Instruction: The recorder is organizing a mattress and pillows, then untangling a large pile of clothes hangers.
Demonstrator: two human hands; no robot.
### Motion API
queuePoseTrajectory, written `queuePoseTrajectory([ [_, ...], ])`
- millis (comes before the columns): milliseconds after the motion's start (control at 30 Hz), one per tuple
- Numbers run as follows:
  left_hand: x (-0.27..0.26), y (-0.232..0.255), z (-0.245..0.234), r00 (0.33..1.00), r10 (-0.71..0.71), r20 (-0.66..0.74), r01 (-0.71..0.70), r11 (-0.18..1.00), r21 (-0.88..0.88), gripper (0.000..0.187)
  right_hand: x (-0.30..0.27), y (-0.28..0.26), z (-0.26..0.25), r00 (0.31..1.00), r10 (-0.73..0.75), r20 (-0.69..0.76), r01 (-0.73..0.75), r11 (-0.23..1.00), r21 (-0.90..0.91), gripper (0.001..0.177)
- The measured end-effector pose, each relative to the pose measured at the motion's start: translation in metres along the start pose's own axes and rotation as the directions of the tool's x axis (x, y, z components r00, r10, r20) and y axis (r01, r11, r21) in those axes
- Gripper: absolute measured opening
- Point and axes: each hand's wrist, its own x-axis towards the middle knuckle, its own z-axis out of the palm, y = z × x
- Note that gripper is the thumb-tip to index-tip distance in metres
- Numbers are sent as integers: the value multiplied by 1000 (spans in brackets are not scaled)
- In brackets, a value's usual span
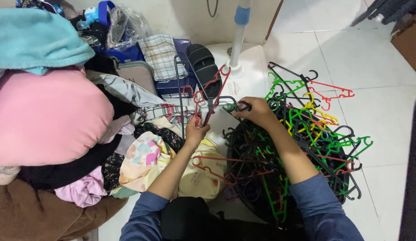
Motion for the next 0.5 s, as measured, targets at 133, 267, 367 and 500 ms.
queuePoseTrajectory([
  [133,-5,14,12,997,-72,-4,72,997,-31,39,-7,-22,5,990,120,-78,-112,989,97,68],
  [267,4,23,22,986,-131,-99,119,986,-114,31,-15,-35,21,993,94,-68,-96,995,-37,67],
  [367,6,16,5,985,47,-165,-21,987,156,29,-18,-28,30,990,-58,-131,42,991,-126,61],
  [500,-10,34,-27,948,309,-73,-272,910,314,38,-23,-28,9,957,-209,-198,174,968,-184,58],
])
